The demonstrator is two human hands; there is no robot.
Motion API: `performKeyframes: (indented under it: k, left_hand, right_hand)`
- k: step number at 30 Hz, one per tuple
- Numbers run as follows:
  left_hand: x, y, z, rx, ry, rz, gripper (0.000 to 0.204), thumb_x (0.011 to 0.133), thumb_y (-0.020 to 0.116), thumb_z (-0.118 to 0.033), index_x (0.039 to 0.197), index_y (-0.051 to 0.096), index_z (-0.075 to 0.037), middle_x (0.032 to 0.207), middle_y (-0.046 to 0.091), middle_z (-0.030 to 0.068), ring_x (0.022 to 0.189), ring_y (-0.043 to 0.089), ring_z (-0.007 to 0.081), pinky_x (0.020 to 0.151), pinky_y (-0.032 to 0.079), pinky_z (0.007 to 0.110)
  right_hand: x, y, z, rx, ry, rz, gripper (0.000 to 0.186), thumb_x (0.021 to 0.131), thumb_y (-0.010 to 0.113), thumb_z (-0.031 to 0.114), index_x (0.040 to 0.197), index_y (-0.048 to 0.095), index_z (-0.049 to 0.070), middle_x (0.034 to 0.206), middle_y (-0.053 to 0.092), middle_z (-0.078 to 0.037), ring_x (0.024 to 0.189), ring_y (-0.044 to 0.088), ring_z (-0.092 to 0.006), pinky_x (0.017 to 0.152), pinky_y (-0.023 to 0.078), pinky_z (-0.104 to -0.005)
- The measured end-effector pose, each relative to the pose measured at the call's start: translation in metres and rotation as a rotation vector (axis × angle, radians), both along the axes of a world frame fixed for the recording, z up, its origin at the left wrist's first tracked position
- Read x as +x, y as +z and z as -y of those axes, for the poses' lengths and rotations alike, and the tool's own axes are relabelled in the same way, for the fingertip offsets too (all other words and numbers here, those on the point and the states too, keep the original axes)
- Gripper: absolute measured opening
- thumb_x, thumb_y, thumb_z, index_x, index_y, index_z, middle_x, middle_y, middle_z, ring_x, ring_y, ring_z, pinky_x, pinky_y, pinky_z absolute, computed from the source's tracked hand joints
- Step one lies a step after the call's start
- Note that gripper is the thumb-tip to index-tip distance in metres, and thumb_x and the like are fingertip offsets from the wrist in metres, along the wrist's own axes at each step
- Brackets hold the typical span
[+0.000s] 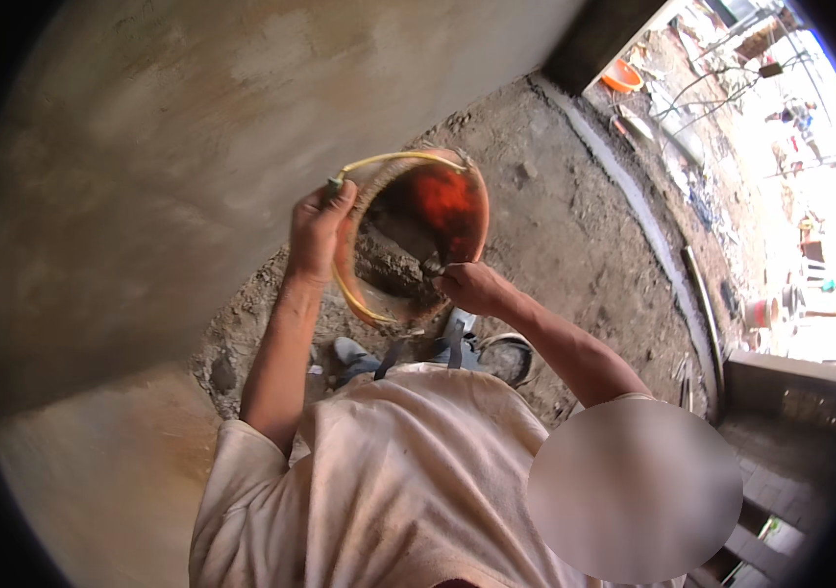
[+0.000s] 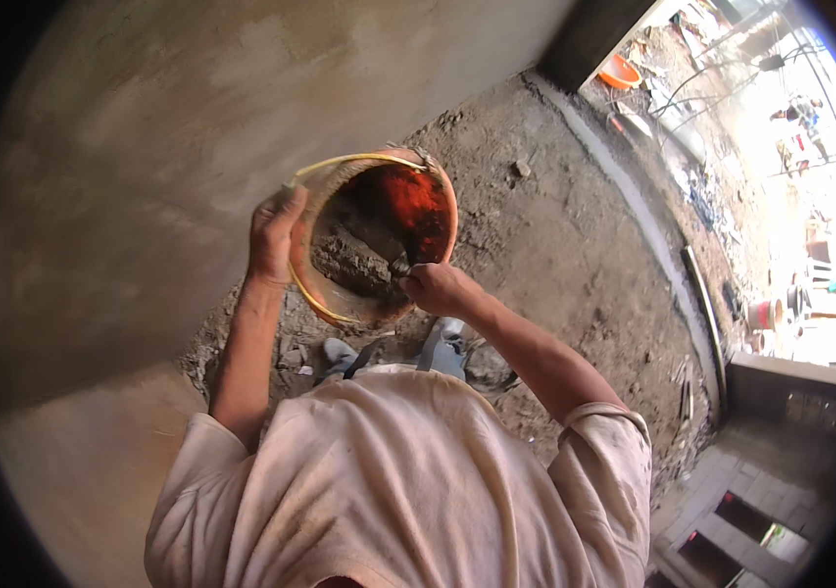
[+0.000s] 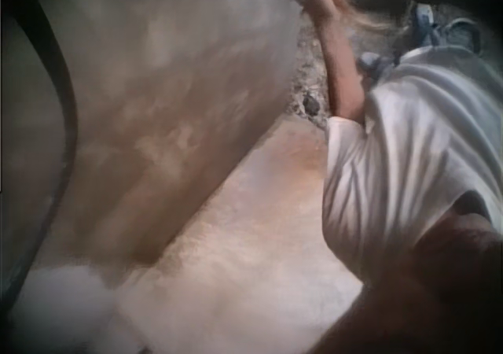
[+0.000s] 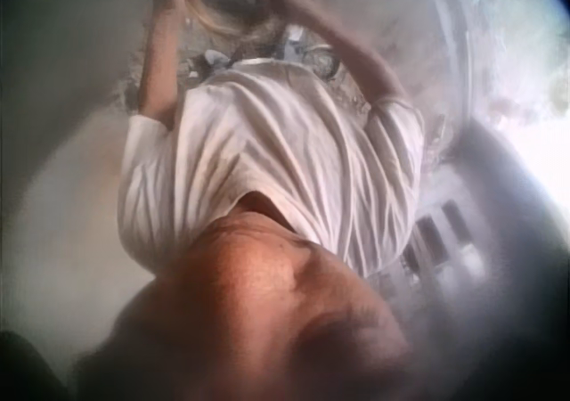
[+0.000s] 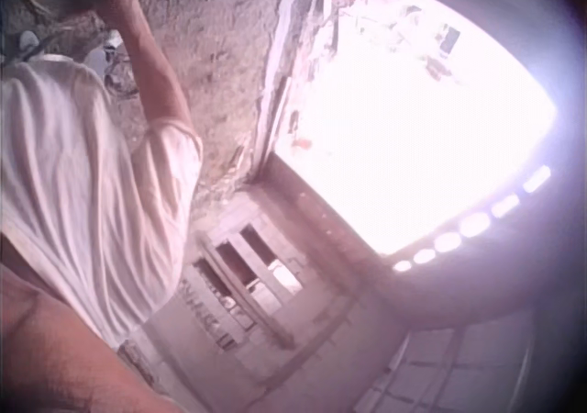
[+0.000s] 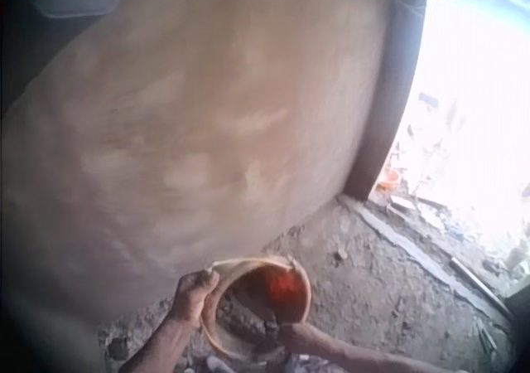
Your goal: The person levels wet concrete on the floor using a long wooden plank as a screed. They then use a trowel to smooth the surface and fill gaps with additional concrete from a bucket.
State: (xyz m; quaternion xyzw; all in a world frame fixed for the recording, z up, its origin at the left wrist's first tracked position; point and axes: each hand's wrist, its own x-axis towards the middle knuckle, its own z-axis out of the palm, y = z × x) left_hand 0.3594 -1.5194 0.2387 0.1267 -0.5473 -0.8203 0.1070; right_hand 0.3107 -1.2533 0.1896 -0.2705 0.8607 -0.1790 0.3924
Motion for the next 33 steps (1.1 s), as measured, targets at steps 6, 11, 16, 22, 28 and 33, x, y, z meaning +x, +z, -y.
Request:
performKeyframes:
  k: [6,11,16,22,28,33]
  left_hand:
    - [0.09,-0.088,0.089,-0.067,0.075,0.238,0.035,0.1,0.069,-0.037,0.113,0.069,-0.003,0.093,0.066,0.0004,0.088,0.061,0.0125,0.078,0.049,0.028]
    - [0.135,-0.17,0.148,0.046,0.26,0.429,0.046,0.102,0.065,-0.04,0.121,0.065,0.001,0.11,0.064,0.0047,0.105,0.058,0.0148,0.092,0.048,0.035]
    - [0.152,-0.292,0.184,0.119,0.316,0.66,0.052,0.103,0.061,-0.044,0.127,0.062,0.003,0.112,0.062,0.0071,0.105,0.058,0.0178,0.093,0.047,0.037]
    - [0.158,-0.447,0.207,0.087,0.419,0.71,0.05,0.102,0.065,-0.039,0.128,0.06,0.004,0.119,0.062,0.0088,0.109,0.058,0.0193,0.093,0.048,0.038]
    - [0.117,-0.59,0.211,0.136,0.517,0.749,0.047,0.1,0.068,-0.043,0.115,0.064,0.001,0.103,0.062,0.006,0.092,0.059,0.0175,0.083,0.047,0.034]
    - [0.104,-0.662,0.225,0.124,0.579,0.67,0.047,0.099,0.069,-0.046,0.111,0.065,0.0,0.1,0.064,0.0066,0.091,0.06,0.0166,0.083,0.048,0.035]
  right_hand:
    - [0.113,-0.09,0.112,-0.499,-0.333,0.247,0.047,0.106,0.055,0.038,0.122,0.066,-0.005,0.098,0.073,-0.021,0.089,0.069,-0.0266,0.077,0.056,-0.0428]
    - [0.125,-0.117,0.149,-0.442,-0.32,0.575,0.044,0.106,0.056,0.04,0.112,0.064,-0.003,0.074,0.058,-0.005,0.065,0.058,-0.0144,0.06,0.048,-0.0353]
    - [0.093,-0.194,0.145,-0.318,-0.286,0.582,0.042,0.103,0.058,0.036,0.113,0.067,-0.003,0.089,0.069,-0.018,0.084,0.065,-0.0255,0.078,0.051,-0.0427]
    - [0.033,-0.368,0.122,-0.212,-0.356,0.5,0.041,0.104,0.057,0.036,0.115,0.068,-0.001,0.098,0.072,-0.024,0.089,0.071,-0.0328,0.084,0.054,-0.0449]
    - [-0.069,-0.494,0.133,-0.012,-0.588,0.467,0.041,0.106,0.055,0.034,0.117,0.068,-0.003,0.081,0.069,-0.013,0.069,0.064,-0.0177,0.064,0.053,-0.0398]
    - [-0.135,-0.608,0.183,-0.077,-0.583,-0.016,0.039,0.099,0.06,0.035,0.109,0.069,-0.001,0.081,0.072,-0.02,0.074,0.07,-0.0339,0.071,0.054,-0.0469]
